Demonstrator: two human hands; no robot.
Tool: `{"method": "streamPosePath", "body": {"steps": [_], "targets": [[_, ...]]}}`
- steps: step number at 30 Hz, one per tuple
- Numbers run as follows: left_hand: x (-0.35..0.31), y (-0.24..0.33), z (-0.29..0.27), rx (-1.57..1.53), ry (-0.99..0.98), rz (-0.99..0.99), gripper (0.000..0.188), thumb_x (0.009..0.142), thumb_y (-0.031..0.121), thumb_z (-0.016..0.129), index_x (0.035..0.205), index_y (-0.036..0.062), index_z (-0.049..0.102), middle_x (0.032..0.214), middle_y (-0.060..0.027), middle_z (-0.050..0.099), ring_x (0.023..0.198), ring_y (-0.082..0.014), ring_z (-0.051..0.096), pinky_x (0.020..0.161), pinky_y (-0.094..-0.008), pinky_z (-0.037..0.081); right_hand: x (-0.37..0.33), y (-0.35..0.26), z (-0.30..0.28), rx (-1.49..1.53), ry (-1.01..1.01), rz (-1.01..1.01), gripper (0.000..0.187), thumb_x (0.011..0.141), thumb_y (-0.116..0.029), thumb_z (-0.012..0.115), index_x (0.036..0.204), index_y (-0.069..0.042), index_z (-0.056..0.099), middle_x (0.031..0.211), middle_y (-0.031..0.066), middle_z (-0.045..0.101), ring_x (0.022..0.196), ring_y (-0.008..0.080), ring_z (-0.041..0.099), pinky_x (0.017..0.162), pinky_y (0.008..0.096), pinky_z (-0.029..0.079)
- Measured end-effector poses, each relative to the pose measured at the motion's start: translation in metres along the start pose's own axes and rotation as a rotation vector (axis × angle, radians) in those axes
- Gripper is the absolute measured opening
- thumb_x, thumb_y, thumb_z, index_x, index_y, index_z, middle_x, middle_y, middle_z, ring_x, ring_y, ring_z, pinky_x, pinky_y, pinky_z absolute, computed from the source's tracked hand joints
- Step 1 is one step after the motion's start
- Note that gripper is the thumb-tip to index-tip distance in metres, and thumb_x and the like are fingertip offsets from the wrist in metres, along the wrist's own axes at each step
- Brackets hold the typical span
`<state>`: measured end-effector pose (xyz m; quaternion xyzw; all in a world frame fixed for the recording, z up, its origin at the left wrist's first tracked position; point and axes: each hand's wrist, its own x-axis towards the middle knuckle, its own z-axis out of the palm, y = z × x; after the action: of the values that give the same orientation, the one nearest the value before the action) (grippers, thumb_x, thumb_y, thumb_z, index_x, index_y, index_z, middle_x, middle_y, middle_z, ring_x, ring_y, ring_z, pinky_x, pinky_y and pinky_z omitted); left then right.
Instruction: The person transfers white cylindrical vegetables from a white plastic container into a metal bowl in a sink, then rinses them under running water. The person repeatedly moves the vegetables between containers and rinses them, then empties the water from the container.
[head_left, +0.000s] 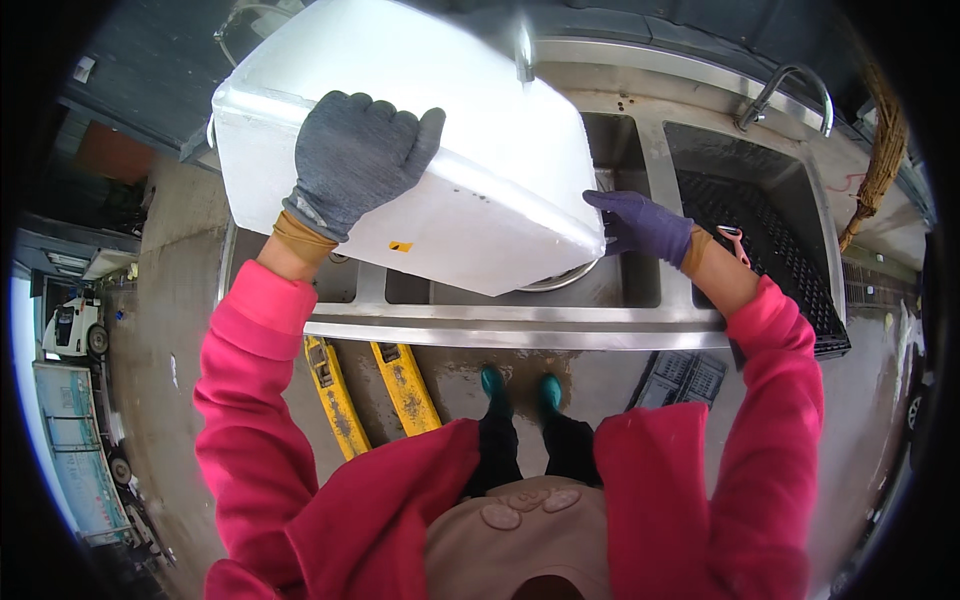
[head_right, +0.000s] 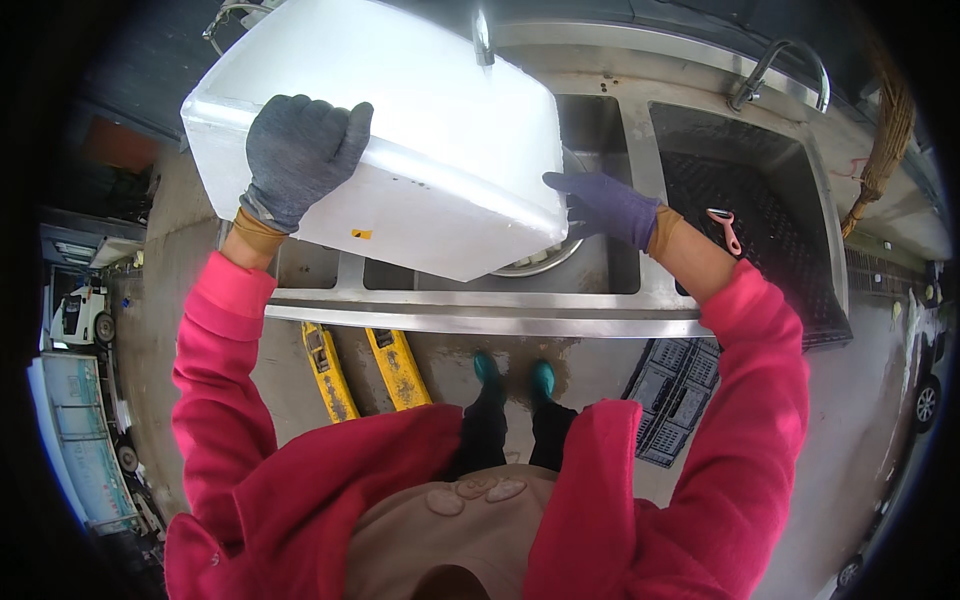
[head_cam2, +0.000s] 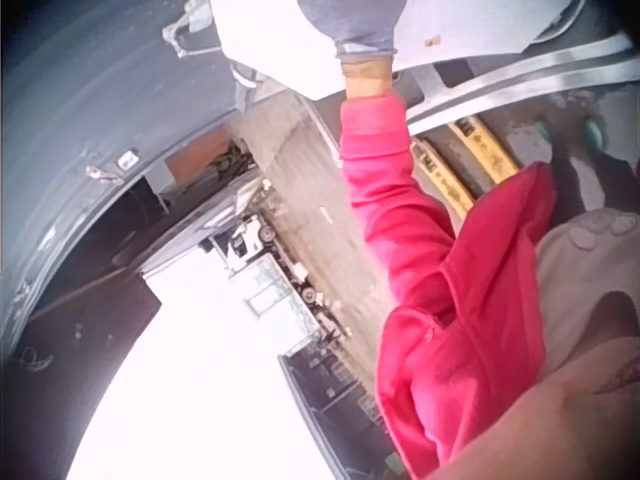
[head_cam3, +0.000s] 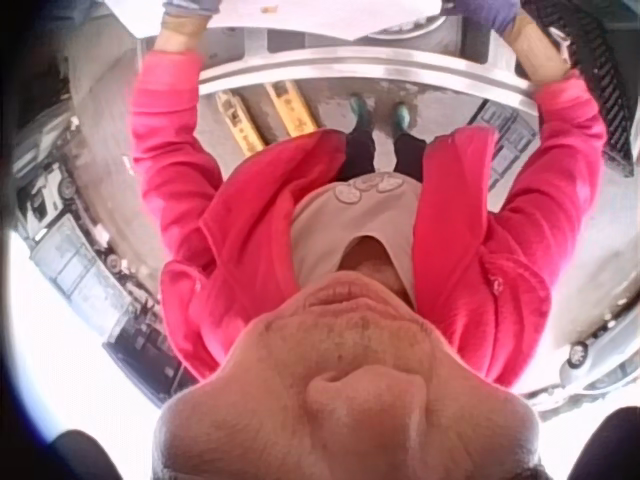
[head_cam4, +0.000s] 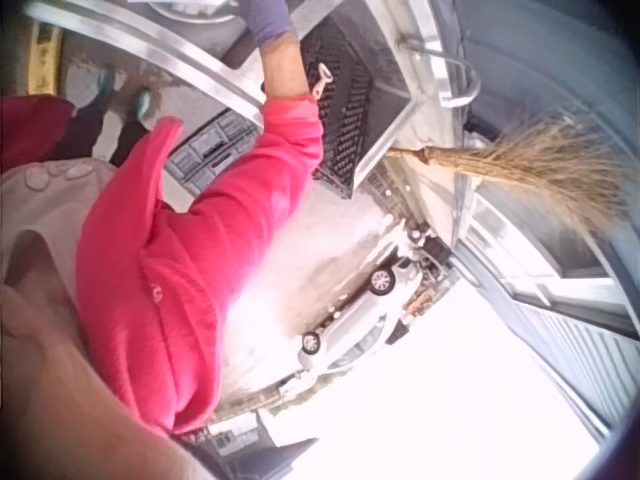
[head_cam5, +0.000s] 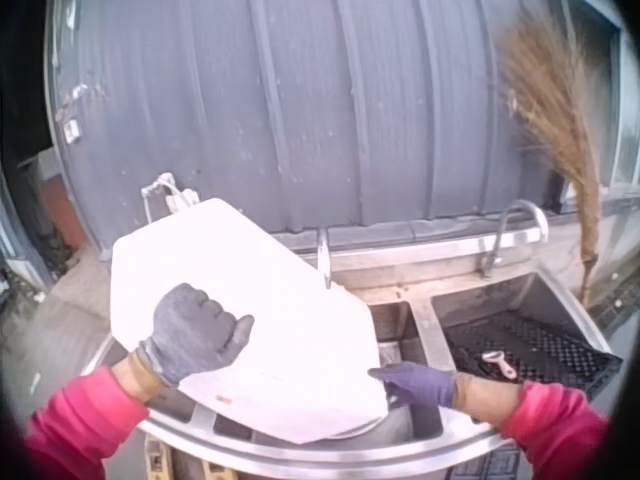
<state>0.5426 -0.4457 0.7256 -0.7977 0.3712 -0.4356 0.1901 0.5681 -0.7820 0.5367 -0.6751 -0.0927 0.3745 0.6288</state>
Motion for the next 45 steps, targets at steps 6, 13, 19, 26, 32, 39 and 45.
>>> {"method": "streamPosePath", "body": {"steps": [6, 13, 19, 26, 32, 39, 45], "targets": [[-0.012, 0.006, -0.018, -0.115, -0.121, -0.092, 0.036, 0.085, 0.028, 0.070, 0.056, 0.0117, 0.057, 0.050, -0.0030, 0.052, 0.046, -0.0187, 0.050, 0.050, -0.0316, 0.040, 0.040, 0.032, 0.042, -0.124, 0.116, -0.291, 0.031, 0.090, -0.015, 0.057, 0.117, 0.002, 0.061, 0.108, 0.0089, 0.065, 0.095, 0.0172, 0.062, 0.083, 0.0319, 0.050], [-0.073, -0.092, -0.049, 0.072, -0.550, -0.600, 0.069, 0.084, 0.031, 0.073, 0.143, 0.0114, 0.042, 0.138, -0.0185, 0.050, 0.115, -0.0312, 0.059, 0.099, -0.0392, 0.049, 0.068, 0.043, 0.038, 0.477, 0.256, -0.279, 0.037, 0.086, -0.009, 0.062, 0.121, 0.003, 0.059, 0.110, 0.0089, 0.066, 0.096, 0.0177, 0.062, 0.088, 0.0296, 0.049], [-0.137, -0.087, -0.013, -0.877, -0.572, -1.259, 0.070, 0.081, 0.019, 0.071, 0.140, -0.0015, 0.040, 0.120, -0.0190, 0.060, 0.102, -0.0264, 0.063, 0.089, -0.0335, 0.051, 0.088, 0.056, 0.028, 0.248, 0.236, -0.324, 0.046, 0.088, -0.010, 0.059, 0.131, 0.002, 0.050, 0.118, 0.0089, 0.060, 0.103, 0.0158, 0.058, 0.091, 0.0298, 0.047], [-0.170, -0.029, -0.021, -0.914, -0.377, -1.505, 0.064, 0.076, -0.003, 0.055, 0.139, -0.0017, 0.043, 0.113, -0.0139, 0.061, 0.093, -0.0229, 0.062, 0.083, -0.0312, 0.053, 0.106, 0.081, 0.012, -0.134, 0.160, -0.278, 0.060, 0.089, -0.025, 0.062, 0.136, 0.006, 0.042, 0.127, 0.0158, 0.055, 0.114, 0.0211, 0.053, 0.100, 0.0340, 0.042], [-0.171, -0.014, -0.023, -0.814, -0.301, -1.384, 0.059, 0.076, -0.001, 0.058, 0.134, -0.0043, 0.048, 0.108, -0.0148, 0.064, 0.092, -0.0217, 0.063, 0.082, -0.0323, 0.053, 0.150, 0.050, 0.006, -1.102, 0.639, -0.512, 0.076, 0.087, -0.029, 0.062, 0.141, 0.011, 0.027, 0.142, 0.0304, 0.036, 0.132, 0.0421, 0.038, 0.111, 0.0421, 0.032], [-0.151, -0.002, -0.027, -0.911, -0.168, -1.463, 0.062, 0.075, -0.003, 0.056, 0.136, -0.0033, 0.046, 0.111, -0.0156, 0.063, 0.093, -0.0213, 0.063, 0.084, -0.0318, 0.052, 0.126, 0.030, 0.014, -1.776, 0.283, -0.609, 0.066, 0.085, -0.029, 0.064, 0.139, 0.000, 0.039, 0.149, 0.0177, 0.034, 0.140, 0.0378, 0.028, 0.112, 0.0514, 0.028], [-0.141, 0.023, -0.043, -0.784, -0.185, -1.460, 0.070, 0.072, -0.005, 0.054, 0.140, -0.0028, 0.041, 0.114, -0.0164, 0.062, 0.099, -0.0254, 0.062, 0.090, -0.0337, 0.051, 0.149, 0.016, 0.001, -1.616, 0.331, -0.537, 0.066, 0.088, -0.029, 0.060, 0.142, 0.001, 0.036, 0.154, 0.0153, 0.028, 0.144, 0.0343, 0.023, 0.115, 0.0511, 0.024]]}}
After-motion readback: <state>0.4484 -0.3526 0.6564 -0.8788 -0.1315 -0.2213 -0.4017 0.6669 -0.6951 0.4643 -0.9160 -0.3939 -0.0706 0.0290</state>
